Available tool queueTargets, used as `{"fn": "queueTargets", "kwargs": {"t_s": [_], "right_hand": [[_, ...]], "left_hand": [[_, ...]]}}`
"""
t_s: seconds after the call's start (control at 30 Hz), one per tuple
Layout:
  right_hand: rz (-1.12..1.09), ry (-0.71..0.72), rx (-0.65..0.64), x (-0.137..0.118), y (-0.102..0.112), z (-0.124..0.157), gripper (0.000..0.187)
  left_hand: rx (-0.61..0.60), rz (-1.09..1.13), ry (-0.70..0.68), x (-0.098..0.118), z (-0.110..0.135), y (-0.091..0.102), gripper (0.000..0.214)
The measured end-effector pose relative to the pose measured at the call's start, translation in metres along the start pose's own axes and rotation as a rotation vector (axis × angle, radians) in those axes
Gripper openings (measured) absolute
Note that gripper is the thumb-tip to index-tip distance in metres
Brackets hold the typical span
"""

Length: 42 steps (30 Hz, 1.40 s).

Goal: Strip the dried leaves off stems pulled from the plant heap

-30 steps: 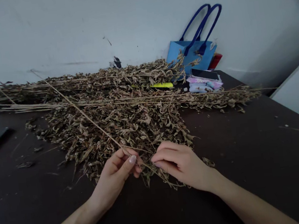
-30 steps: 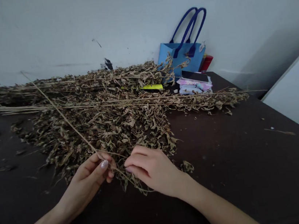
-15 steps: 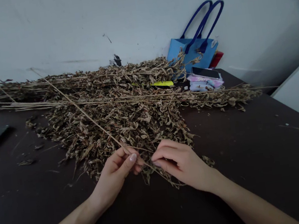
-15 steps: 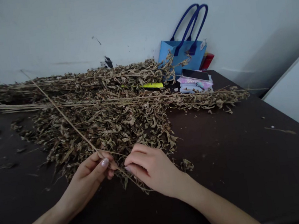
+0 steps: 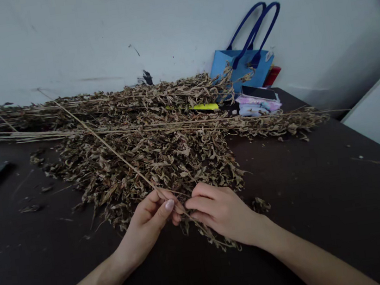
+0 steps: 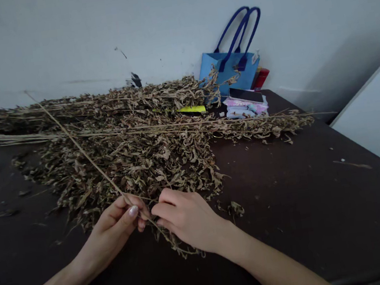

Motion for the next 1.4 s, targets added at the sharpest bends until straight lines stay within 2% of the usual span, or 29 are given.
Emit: {"fn": "queueTargets", "kwargs": {"t_s": [0.3,0.63,0.7,0.8,0.87,0.93,1.03,1.1,1.23,1.4], "right_hand": [[0.036,0.027,0.053,-0.003,0.003,-0.001,0.025],[-0.224,-0.042,0.093,0.006,0.004,0.001,0.018],[-0.284,-0.057,0.13,0.007,0.009,0.0,0.017],[-0.292,-0.099,0.253,0.014,0.027,0.0,0.014],[-0.22,-0.147,0.348,0.024,0.041,0.005,0.012],[-0.09,-0.204,0.388,0.037,0.051,0.011,0.013],[0.104,-0.289,0.305,0.057,0.051,0.018,0.017],[0.149,-0.304,0.244,0.064,0.046,0.02,0.017],[0.053,-0.206,0.177,0.059,0.035,0.015,0.018],[-0.013,-0.089,0.01,0.046,0.018,0.008,0.03]], "left_hand": [[-0.012,-0.033,-0.003,0.0,0.0,-0.001,0.01],[-0.031,-0.089,-0.022,0.003,0.0,-0.002,0.012],[-0.031,-0.098,-0.022,0.002,-0.001,-0.001,0.012],[-0.046,-0.098,-0.024,0.0,-0.001,0.0,0.011],[-0.054,-0.099,-0.029,0.0,-0.001,0.0,0.011],[-0.058,-0.089,-0.034,-0.001,-0.001,-0.001,0.012],[-0.048,-0.014,-0.02,0.0,-0.002,-0.003,0.017],[-0.034,0.059,-0.001,0.0,-0.002,-0.004,0.023],[-0.028,0.12,0.006,0.003,0.0,-0.006,0.029],[-0.056,0.127,-0.011,0.005,0.003,-0.008,0.031]]}}
Point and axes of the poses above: each hand's wrist, its own z-axis away from the middle knuckle, its own y-axis out of the back of the hand, x = y × z, the point moved 8 cm from there along -z, towards the middle knuckle, and after that the axes turned 9 degrees about y, right-handed, at the moved point
